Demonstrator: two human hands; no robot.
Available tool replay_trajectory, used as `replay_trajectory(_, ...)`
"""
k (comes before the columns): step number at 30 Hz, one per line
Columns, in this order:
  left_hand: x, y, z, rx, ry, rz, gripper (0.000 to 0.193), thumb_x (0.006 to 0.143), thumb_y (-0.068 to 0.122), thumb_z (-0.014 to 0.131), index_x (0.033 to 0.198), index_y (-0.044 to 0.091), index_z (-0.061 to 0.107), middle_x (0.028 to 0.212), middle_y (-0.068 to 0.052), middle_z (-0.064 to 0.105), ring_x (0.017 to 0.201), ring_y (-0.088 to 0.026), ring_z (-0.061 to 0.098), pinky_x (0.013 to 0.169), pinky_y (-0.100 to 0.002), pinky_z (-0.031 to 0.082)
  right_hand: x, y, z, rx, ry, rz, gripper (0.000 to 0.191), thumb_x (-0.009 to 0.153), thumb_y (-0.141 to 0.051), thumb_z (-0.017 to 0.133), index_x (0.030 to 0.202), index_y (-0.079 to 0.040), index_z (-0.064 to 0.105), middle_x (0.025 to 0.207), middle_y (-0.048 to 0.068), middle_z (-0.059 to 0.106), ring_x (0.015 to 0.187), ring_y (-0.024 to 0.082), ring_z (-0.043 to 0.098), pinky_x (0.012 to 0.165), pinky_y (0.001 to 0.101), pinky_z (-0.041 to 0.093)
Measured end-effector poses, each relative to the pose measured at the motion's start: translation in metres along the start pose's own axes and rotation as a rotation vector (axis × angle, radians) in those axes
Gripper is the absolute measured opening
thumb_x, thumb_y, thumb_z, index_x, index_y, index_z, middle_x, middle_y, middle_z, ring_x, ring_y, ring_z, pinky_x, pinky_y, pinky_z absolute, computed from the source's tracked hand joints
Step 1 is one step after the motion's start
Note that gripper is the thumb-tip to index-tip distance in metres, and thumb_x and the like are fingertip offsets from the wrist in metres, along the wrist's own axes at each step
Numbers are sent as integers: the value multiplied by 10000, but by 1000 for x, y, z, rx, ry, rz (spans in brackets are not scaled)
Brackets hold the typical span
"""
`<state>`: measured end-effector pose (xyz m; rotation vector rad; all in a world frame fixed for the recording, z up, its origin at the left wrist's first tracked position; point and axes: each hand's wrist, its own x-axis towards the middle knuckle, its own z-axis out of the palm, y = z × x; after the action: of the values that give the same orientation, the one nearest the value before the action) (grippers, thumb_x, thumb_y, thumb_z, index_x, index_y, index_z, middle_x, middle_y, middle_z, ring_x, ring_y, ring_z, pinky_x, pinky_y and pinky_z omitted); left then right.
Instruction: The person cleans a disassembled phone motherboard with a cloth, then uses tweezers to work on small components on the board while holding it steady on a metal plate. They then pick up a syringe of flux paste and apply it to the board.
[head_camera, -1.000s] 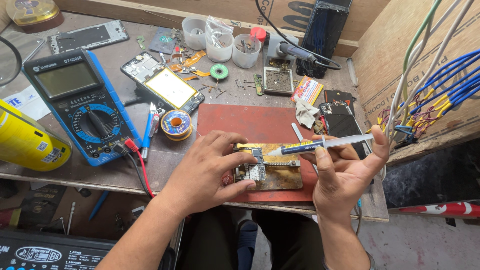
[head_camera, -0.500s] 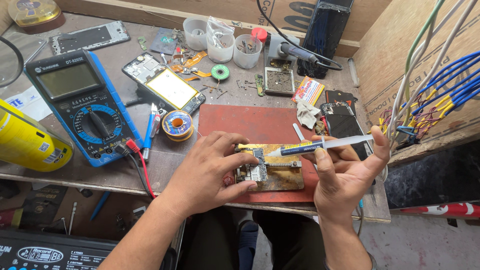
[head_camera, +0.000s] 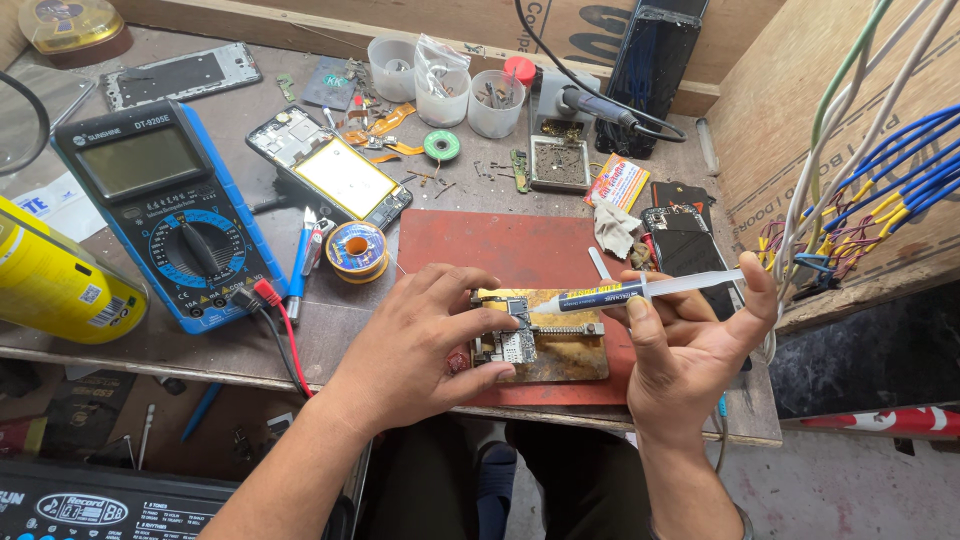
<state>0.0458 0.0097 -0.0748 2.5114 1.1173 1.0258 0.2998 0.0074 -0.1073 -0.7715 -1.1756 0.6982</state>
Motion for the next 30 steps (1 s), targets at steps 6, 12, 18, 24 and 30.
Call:
replay_trajectory(6, -1, -2, 1, 9, 13, 22, 364, 832, 412, 785, 1111, 188, 718, 1263, -94, 604, 1203, -329, 552, 1032, -472, 421, 0, 0, 0, -9, -2, -3, 799, 1047, 64, 670, 1582, -214, 146, 1205, 258, 661, 1124, 276, 717, 1000, 440, 647)
replay_trajectory(12, -1, -4, 1, -61, 33, 0, 515, 820, 407, 798, 1184, 104, 596, 1272, -94, 603, 1219, -321, 551, 1064, -464, 414, 0, 1, 0, -12, -2, -1, 807, 1042, 69, 675, 1582, -213, 146, 1204, 264, 657, 1132, 278, 716, 1006, 437, 645)
replay_trajectory(18, -1, -3, 1, -49, 24, -8, 524, 825, 413, 791, 1199, 101, 597, 1277, -95, 600, 1220, -317, 550, 1066, -460, 407, 0, 0, 0, -15, -5, 12, 813, 1040, 69, 675, 1580, -210, 137, 1209, 269, 656, 1140, 279, 717, 1011, 430, 643)
replay_trajectory(24, 0, -3, 0, -41, 18, -14, 536, 822, 419, 790, 1213, 104, 602, 1280, -95, 602, 1223, -318, 548, 1072, -460, 406, 0, 0, 0, -18, -10, 3, 815, 1043, 70, 673, 1583, -214, 132, 1218, 263, 653, 1153, 282, 718, 1006, 417, 642)
replay_trajectory(30, 0, -3, 1, -50, 8, -26, 532, 820, 420, 791, 1209, 107, 607, 1275, -92, 605, 1222, -316, 549, 1072, -462, 406, -1, 0, -1, -24, -9, -5, 809, 1048, 70, 675, 1584, -211, 138, 1213, 258, 653, 1147, 276, 717, 1002, 418, 646)
